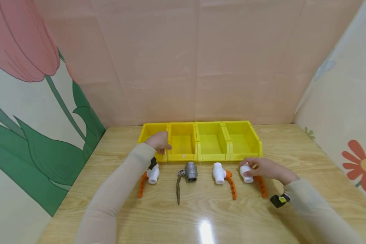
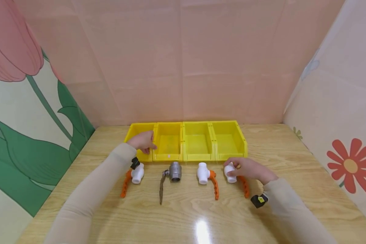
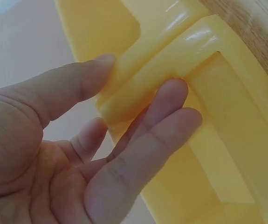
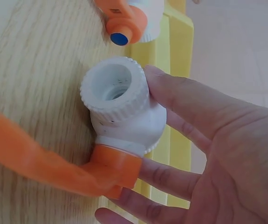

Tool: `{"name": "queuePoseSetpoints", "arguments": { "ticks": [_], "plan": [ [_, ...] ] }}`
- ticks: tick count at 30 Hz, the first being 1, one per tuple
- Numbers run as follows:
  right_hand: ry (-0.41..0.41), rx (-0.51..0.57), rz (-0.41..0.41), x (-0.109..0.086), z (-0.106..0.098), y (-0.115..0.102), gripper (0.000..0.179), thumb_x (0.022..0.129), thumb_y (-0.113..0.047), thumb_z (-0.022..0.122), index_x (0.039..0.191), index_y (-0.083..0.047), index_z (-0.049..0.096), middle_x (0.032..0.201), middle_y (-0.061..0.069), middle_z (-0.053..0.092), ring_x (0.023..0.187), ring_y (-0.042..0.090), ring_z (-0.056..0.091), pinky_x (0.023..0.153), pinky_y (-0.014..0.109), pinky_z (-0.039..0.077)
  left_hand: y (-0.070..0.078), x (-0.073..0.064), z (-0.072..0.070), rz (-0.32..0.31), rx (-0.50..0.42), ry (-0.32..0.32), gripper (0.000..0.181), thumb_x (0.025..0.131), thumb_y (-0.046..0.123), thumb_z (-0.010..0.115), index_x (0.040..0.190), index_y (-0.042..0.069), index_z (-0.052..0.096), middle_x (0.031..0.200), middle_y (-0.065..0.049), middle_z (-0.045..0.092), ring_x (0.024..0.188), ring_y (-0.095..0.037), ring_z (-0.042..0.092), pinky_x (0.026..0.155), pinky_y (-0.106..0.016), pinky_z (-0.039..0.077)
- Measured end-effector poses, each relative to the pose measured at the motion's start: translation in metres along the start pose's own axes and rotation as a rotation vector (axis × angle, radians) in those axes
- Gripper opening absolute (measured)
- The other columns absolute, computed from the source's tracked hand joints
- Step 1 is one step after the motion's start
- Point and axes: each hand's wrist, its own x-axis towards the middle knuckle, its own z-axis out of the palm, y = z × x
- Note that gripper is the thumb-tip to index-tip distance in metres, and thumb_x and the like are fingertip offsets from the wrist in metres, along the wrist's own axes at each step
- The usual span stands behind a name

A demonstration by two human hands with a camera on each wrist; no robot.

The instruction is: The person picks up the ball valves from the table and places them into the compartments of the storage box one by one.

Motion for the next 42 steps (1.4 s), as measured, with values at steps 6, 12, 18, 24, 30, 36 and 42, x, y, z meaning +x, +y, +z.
{"name": "queuePoseSetpoints", "arguments": {
  "ticks": [6,12,18,24,30,36,42],
  "plan": [
    [0.008,-0.011,0.006,-0.001,0.001,-0.006,0.041,0.085,-0.036,0.072,0.119,-0.014,0.065,0.095,0.004,0.054,0.083,0.019,0.047,0.069,0.031,0.038,-0.001,0.001,-0.001,-0.005,0.008,-0.003,0.059,0.091,0.016,0.068,0.139,0.000,0.039,0.099,-0.013,0.061,0.073,-0.029,0.069,0.067,-0.037,0.059],
    [-0.002,-0.018,0.029,0.001,0.004,-0.009,0.038,0.085,-0.037,0.073,0.117,-0.017,0.065,0.102,0.003,0.057,0.092,0.022,0.048,0.077,0.036,0.040,-0.001,0.002,0.000,0.003,0.018,-0.004,0.060,0.091,0.017,0.069,0.140,-0.001,0.039,0.096,-0.013,0.062,0.072,-0.028,0.069,0.066,-0.036,0.059],
    [0.002,-0.009,0.005,0.004,0.006,-0.009,0.033,0.086,-0.033,0.072,0.113,-0.017,0.065,0.114,0.006,0.061,0.098,0.023,0.050,0.085,0.043,0.043,0.000,0.002,0.000,-0.009,0.015,-0.002,0.060,0.091,0.017,0.069,0.140,0.000,0.039,0.098,-0.013,0.062,0.072,-0.028,0.069,0.065,-0.035,0.059],
    [0.000,0.023,0.024,0.004,0.008,-0.008,0.031,0.086,-0.034,0.073,0.112,-0.019,0.064,0.116,0.007,0.060,0.098,0.024,0.050,0.084,0.043,0.044,0.000,0.002,0.000,-0.012,0.012,-0.002,0.060,0.091,0.016,0.068,0.140,0.000,0.039,0.097,-0.013,0.062,0.072,-0.028,0.069,0.065,-0.035,0.058],
    [-0.008,0.047,0.035,0.006,0.010,0.000,0.031,0.087,-0.037,0.071,0.112,-0.021,0.065,0.120,0.008,0.059,0.100,0.024,0.050,0.083,0.040,0.043,-0.003,0.003,0.001,0.014,0.010,-0.005,0.062,0.090,0.016,0.069,0.141,-0.001,0.037,0.097,-0.014,0.062,0.072,-0.028,0.069,0.066,-0.036,0.059],
    [-0.045,0.139,0.031,0.010,0.007,0.007,0.033,0.088,-0.036,0.070,0.114,-0.017,0.065,0.108,0.006,0.058,0.093,0.022,0.050,0.077,0.031,0.043,-0.003,0.002,0.002,0.017,0.019,0.001,0.067,0.091,0.017,0.069,0.145,0.000,0.032,0.097,-0.014,0.063,0.073,-0.029,0.070,0.066,-0.036,0.059],
    [-0.079,0.217,-0.011,0.011,0.003,0.014,0.034,0.090,-0.029,0.069,0.117,-0.009,0.062,0.098,0.007,0.057,0.088,0.019,0.050,0.069,0.024,0.044,-0.003,0.002,0.001,0.016,0.014,-0.001,0.069,0.091,0.017,0.068,0.147,0.001,0.030,0.099,-0.014,0.063,0.077,-0.032,0.070,0.070,-0.038,0.059]
  ]
}}
